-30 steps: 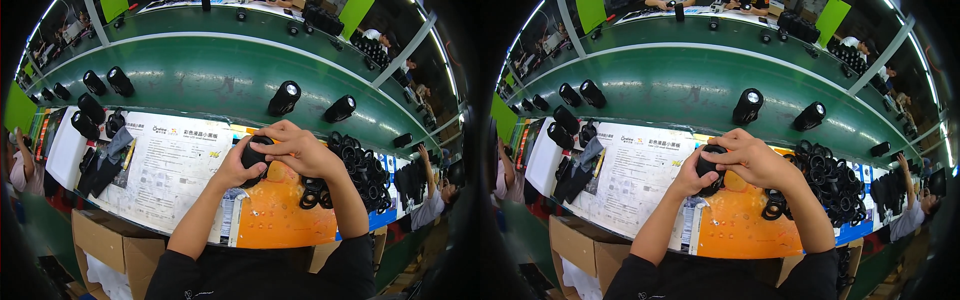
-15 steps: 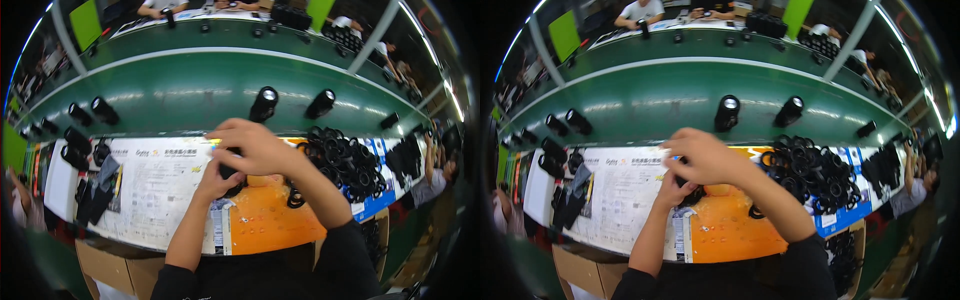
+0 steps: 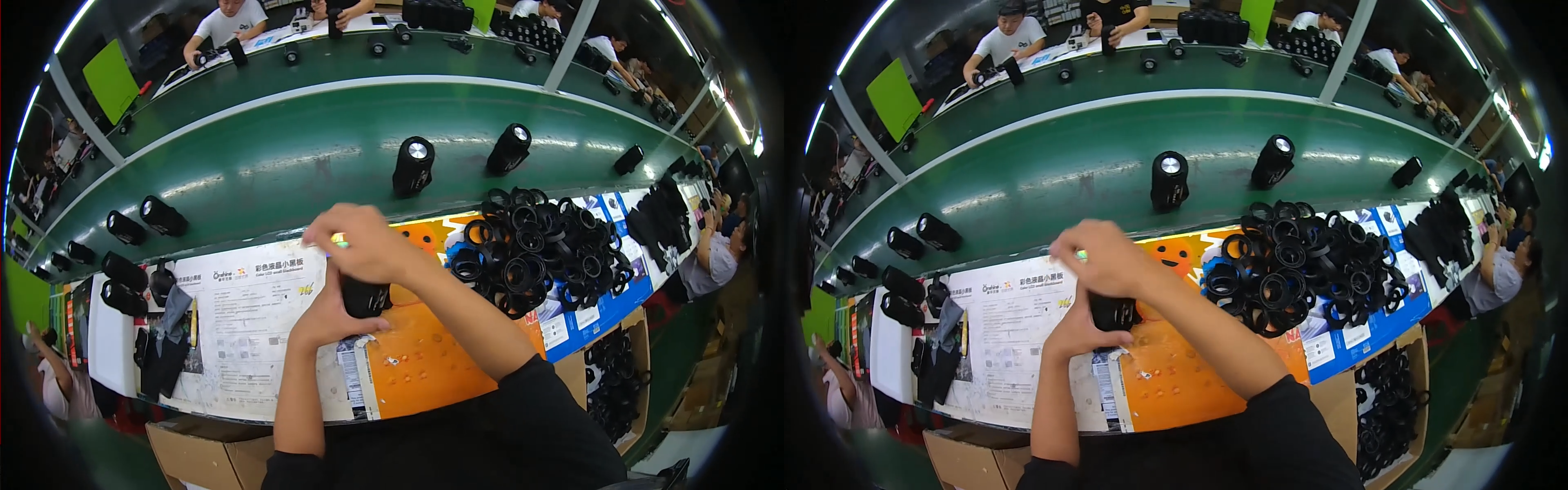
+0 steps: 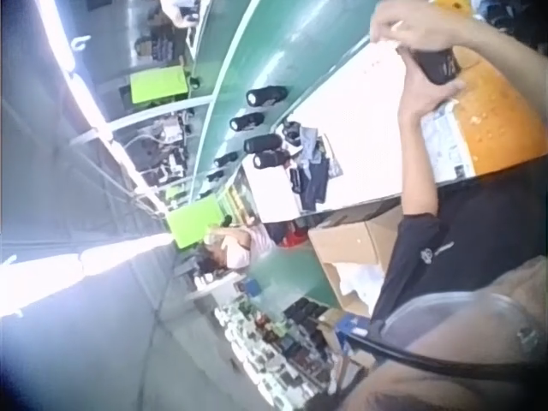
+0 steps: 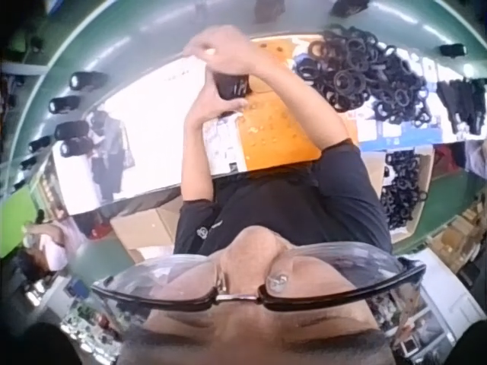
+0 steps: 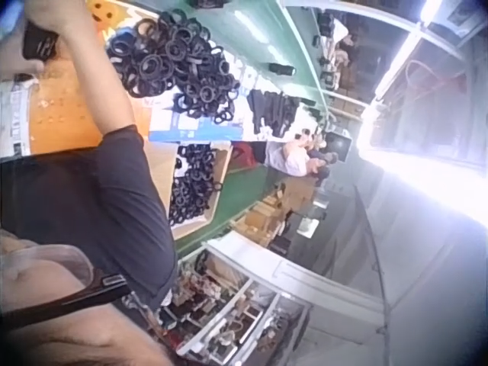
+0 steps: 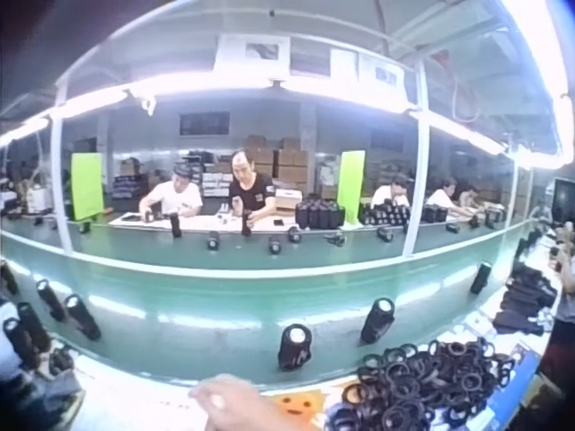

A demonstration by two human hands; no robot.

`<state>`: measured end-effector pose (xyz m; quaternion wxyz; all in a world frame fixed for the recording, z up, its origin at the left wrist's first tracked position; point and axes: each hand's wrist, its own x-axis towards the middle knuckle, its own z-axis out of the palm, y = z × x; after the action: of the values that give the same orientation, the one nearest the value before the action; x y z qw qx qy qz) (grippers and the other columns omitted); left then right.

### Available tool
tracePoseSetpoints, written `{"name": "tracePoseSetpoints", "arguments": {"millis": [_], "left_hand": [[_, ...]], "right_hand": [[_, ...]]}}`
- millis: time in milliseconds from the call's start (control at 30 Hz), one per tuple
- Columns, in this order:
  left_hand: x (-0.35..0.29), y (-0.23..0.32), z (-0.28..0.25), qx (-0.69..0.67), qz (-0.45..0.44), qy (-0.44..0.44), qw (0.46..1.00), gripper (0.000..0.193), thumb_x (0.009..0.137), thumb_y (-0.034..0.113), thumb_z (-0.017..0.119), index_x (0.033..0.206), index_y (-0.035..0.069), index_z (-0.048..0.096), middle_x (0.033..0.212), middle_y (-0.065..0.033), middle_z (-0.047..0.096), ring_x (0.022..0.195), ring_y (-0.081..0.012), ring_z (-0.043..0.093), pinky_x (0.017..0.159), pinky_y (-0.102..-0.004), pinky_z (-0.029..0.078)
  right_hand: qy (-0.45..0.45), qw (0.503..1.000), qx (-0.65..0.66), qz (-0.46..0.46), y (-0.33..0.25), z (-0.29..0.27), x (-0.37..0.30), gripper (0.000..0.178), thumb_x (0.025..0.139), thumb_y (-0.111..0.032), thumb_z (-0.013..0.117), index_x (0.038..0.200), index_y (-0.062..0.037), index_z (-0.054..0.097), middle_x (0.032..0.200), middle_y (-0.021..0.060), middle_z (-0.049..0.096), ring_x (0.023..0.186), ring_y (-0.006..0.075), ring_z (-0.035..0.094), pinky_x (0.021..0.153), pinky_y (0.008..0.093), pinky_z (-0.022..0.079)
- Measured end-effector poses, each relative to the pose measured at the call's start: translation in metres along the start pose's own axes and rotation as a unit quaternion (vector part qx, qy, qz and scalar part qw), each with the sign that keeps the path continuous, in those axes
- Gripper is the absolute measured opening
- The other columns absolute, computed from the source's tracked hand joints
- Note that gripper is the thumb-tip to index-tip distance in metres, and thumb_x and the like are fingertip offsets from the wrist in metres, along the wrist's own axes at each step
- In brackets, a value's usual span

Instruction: The person assembles cylindrical parts by hand, fitting rubber rings onto them at an assembly line.

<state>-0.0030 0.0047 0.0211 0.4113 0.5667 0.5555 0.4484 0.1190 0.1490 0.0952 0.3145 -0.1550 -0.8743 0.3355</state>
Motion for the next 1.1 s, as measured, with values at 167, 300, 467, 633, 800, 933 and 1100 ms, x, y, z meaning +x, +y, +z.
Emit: {"name": "tracePoseSetpoints", "arguments": {"millis": [167,300,467,633,800,933,1100], "left_hand": [[-0.006,-0.017,-0.039,0.035,-0.027,0.106,0.993,0.084,0.076,0.022,0.106,0.141,0.006,0.055,0.126,-0.0144,0.074,0.121,-0.0259,0.072,0.108,-0.0397,0.056],[0.058,0.039,-0.075,0.252,0.148,0.213,0.932,0.059,0.078,0.016,0.100,0.127,0.001,0.071,0.127,-0.0157,0.068,0.120,-0.0359,0.068,0.107,-0.0424,0.055],[0.135,0.051,-0.104,0.365,0.073,0.214,0.903,0.072,0.078,0.011,0.099,0.140,0.008,0.063,0.132,-0.0174,0.071,0.132,-0.0412,0.065,0.114,-0.0460,0.054],[0.158,0.039,-0.103,0.365,0.112,0.162,0.910,0.067,0.085,0.014,0.096,0.142,0.007,0.063,0.143,-0.0200,0.066,0.139,-0.0424,0.060,0.118,-0.0494,0.052],[0.124,0.044,-0.055,0.303,0.287,0.203,0.886,0.056,0.101,0.035,0.084,0.144,0.005,0.065,0.142,-0.0186,0.067,0.133,-0.0401,0.065,0.116,-0.0485,0.051],[0.065,0.035,0.001,-0.098,0.119,0.015,0.988,0.103,0.089,0.066,0.090,0.161,0.004,0.050,0.147,-0.0125,0.067,0.136,-0.0251,0.066,0.117,-0.0423,0.053],[0.035,0.012,0.016,-0.356,0.091,0.145,0.919,0.086,0.094,0.064,0.087,0.145,0.001,0.057,0.123,-0.0135,0.078,0.111,-0.0252,0.078,0.099,-0.0401,0.065]], "right_hand": [[0.197,0.921,-0.336,-0.020,0.050,-0.069,0.000,0.039,0.101,-0.037,0.080,0.134,-0.0161,0.076,0.147,0.0215,0.065,0.135,0.0440,0.061,0.115,0.0566,0.047],[0.092,0.912,-0.368,0.159,0.112,-0.123,-0.028,0.069,0.100,-0.043,0.083,0.161,-0.0204,0.058,0.149,0.0308,0.061,0.137,0.0508,0.059,0.117,0.0588,0.048],[0.099,0.944,-0.261,0.176,0.108,-0.113,-0.028,0.072,0.098,-0.030,0.087,0.161,-0.0194,0.056,0.133,0.0302,0.069,0.132,0.0507,0.062,0.114,0.0527,0.053],[0.233,0.946,-0.213,0.081,0.080,-0.108,-0.044,0.078,0.091,-0.028,0.087,0.159,-0.0096,0.052,0.129,0.0334,0.068,0.127,0.0505,0.064,0.111,0.0533,0.053],[0.218,0.959,0.002,0.183,0.011,-0.084,-0.075,0.092,0.083,-0.034,0.097,0.157,-0.0063,0.049,0.119,0.0193,0.075,0.109,0.0307,0.074,0.100,0.0439,0.059],[0.211,0.946,0.184,0.160,-0.021,-0.043,-0.084,0.088,0.088,-0.023,0.098,0.157,-0.0035,0.048,0.122,0.0168,0.077,0.112,0.0251,0.074,0.104,0.0396,0.058],[0.183,0.959,0.162,0.146,-0.016,0.003,-0.106,0.087,0.095,-0.025,0.094,0.164,0.0032,0.049,0.153,0.0204,0.064,0.138,0.0266,0.065,0.121,0.0406,0.049]]}}
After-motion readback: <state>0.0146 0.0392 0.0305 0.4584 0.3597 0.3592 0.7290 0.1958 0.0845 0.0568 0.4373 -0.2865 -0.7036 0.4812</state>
